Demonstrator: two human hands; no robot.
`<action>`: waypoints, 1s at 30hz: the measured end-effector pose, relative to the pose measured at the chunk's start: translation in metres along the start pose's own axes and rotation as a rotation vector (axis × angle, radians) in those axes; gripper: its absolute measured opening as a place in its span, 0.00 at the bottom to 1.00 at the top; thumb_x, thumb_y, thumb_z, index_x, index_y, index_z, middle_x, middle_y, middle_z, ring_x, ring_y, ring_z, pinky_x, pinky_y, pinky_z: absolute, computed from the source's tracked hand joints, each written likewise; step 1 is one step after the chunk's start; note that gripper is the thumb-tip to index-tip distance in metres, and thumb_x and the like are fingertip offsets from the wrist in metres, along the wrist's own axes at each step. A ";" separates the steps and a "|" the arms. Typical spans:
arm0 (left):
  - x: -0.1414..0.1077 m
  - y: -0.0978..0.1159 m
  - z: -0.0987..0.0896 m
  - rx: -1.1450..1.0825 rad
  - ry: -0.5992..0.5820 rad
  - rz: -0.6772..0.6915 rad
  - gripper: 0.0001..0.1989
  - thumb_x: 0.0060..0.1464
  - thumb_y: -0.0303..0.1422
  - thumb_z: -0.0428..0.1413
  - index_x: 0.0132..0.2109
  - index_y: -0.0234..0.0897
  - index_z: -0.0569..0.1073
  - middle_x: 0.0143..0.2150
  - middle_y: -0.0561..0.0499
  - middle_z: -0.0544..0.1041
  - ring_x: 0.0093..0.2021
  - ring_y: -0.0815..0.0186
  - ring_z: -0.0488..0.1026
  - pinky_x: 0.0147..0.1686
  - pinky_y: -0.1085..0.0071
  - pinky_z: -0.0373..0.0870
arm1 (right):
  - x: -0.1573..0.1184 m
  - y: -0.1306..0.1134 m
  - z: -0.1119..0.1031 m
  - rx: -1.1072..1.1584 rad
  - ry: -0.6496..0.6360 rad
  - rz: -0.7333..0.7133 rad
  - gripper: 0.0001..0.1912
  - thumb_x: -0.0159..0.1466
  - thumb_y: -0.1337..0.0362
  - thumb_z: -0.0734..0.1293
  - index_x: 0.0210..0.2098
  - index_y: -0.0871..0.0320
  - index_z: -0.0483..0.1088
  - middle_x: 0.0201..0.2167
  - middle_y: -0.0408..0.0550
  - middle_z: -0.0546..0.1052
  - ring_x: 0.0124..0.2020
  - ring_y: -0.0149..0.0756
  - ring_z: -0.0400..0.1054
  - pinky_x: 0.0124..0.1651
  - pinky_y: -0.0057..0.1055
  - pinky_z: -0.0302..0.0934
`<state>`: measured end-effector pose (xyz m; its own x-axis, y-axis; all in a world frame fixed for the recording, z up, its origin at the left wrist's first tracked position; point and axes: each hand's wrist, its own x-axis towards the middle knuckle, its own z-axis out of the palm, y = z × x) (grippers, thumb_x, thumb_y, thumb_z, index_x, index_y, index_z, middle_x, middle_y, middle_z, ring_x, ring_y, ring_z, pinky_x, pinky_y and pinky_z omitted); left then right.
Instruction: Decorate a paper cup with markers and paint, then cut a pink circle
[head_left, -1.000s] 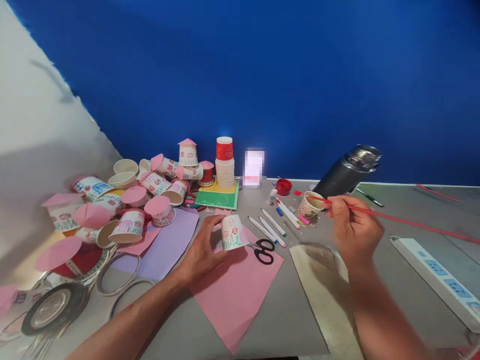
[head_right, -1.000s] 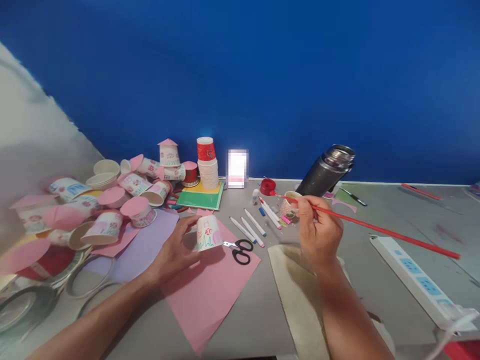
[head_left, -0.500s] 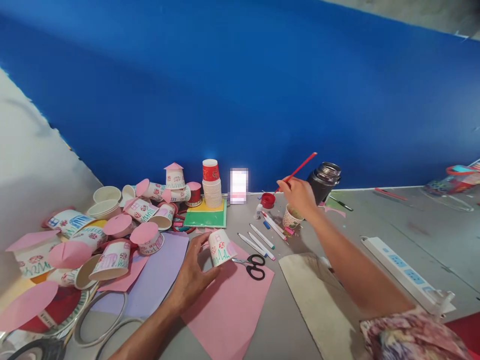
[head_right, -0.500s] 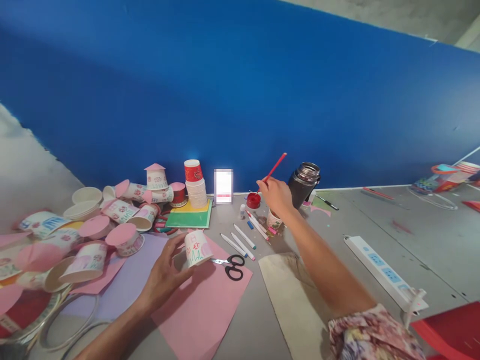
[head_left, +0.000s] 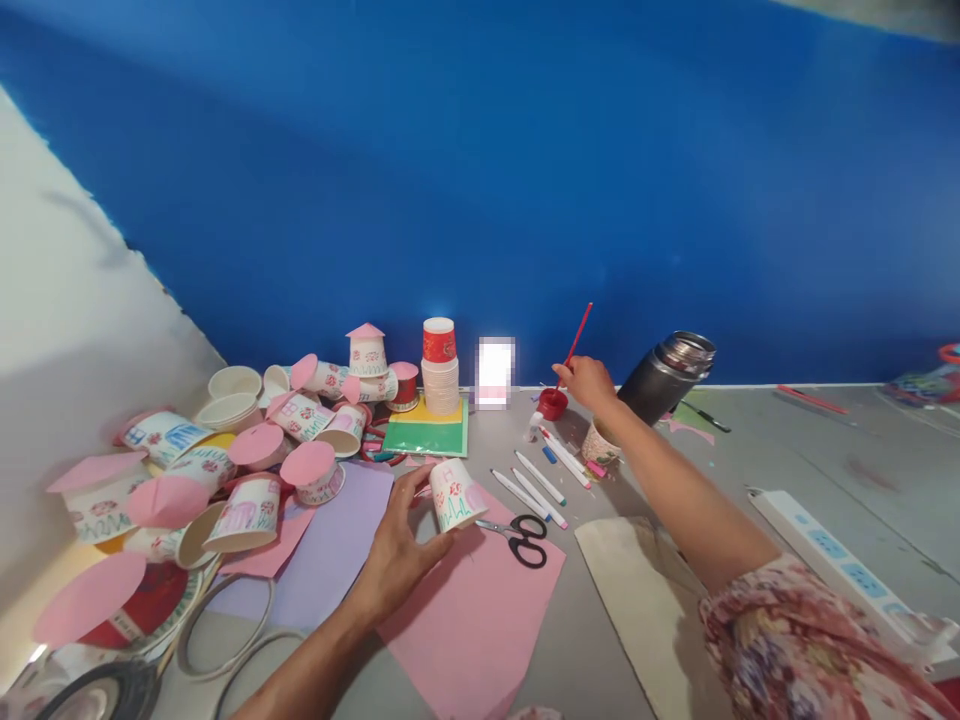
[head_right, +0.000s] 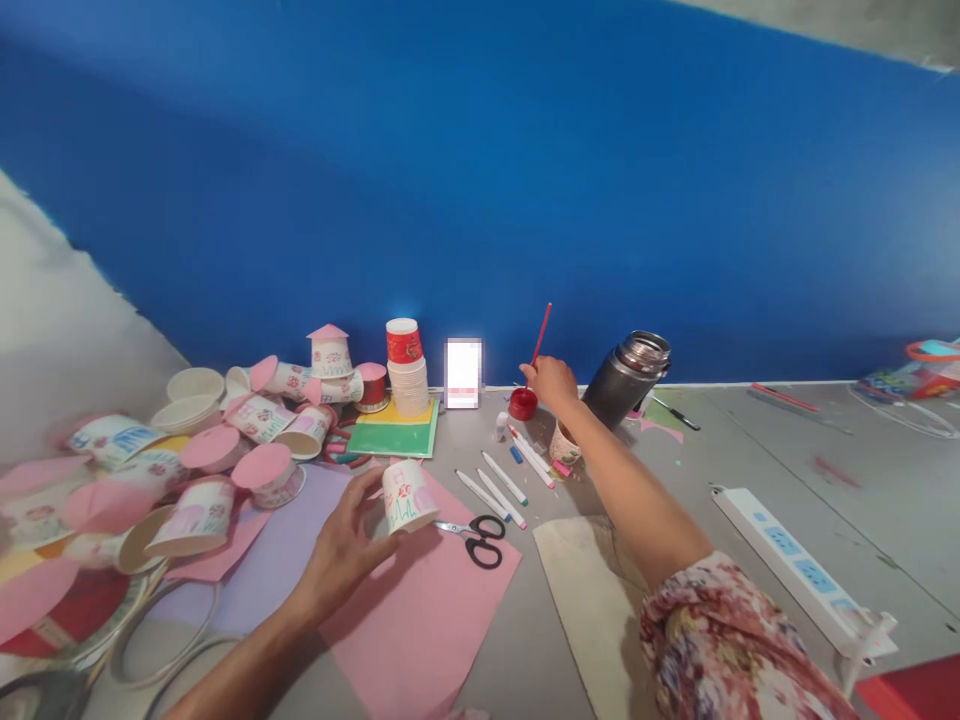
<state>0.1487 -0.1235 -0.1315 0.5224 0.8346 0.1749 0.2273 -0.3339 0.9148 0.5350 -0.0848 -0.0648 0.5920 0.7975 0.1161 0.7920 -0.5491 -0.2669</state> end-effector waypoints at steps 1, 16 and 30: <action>0.000 0.000 0.001 -0.025 0.001 -0.004 0.35 0.54 0.35 0.64 0.67 0.46 0.63 0.68 0.43 0.68 0.68 0.51 0.68 0.68 0.47 0.66 | 0.003 -0.001 0.002 -0.011 -0.003 -0.004 0.18 0.72 0.56 0.68 0.57 0.58 0.72 0.56 0.53 0.76 0.51 0.43 0.75 0.53 0.46 0.73; -0.001 0.003 0.000 -0.010 0.043 0.070 0.34 0.51 0.30 0.66 0.63 0.44 0.64 0.65 0.44 0.67 0.66 0.55 0.67 0.63 0.53 0.70 | -0.140 0.031 -0.020 0.208 0.107 -0.159 0.17 0.66 0.49 0.66 0.40 0.53 0.81 0.30 0.46 0.84 0.29 0.41 0.76 0.33 0.33 0.63; -0.002 -0.017 0.014 0.616 0.127 0.514 0.31 0.58 0.32 0.65 0.64 0.44 0.63 0.61 0.39 0.67 0.66 0.47 0.65 0.64 0.46 0.61 | -0.321 0.065 0.023 0.422 0.176 -0.122 0.21 0.68 0.44 0.66 0.30 0.52 0.80 0.21 0.41 0.82 0.19 0.39 0.76 0.22 0.30 0.68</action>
<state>0.1551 -0.1257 -0.1529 0.5955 0.5425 0.5925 0.4159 -0.8392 0.3505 0.3927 -0.3705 -0.1414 0.5435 0.7754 0.3215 0.7492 -0.2754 -0.6023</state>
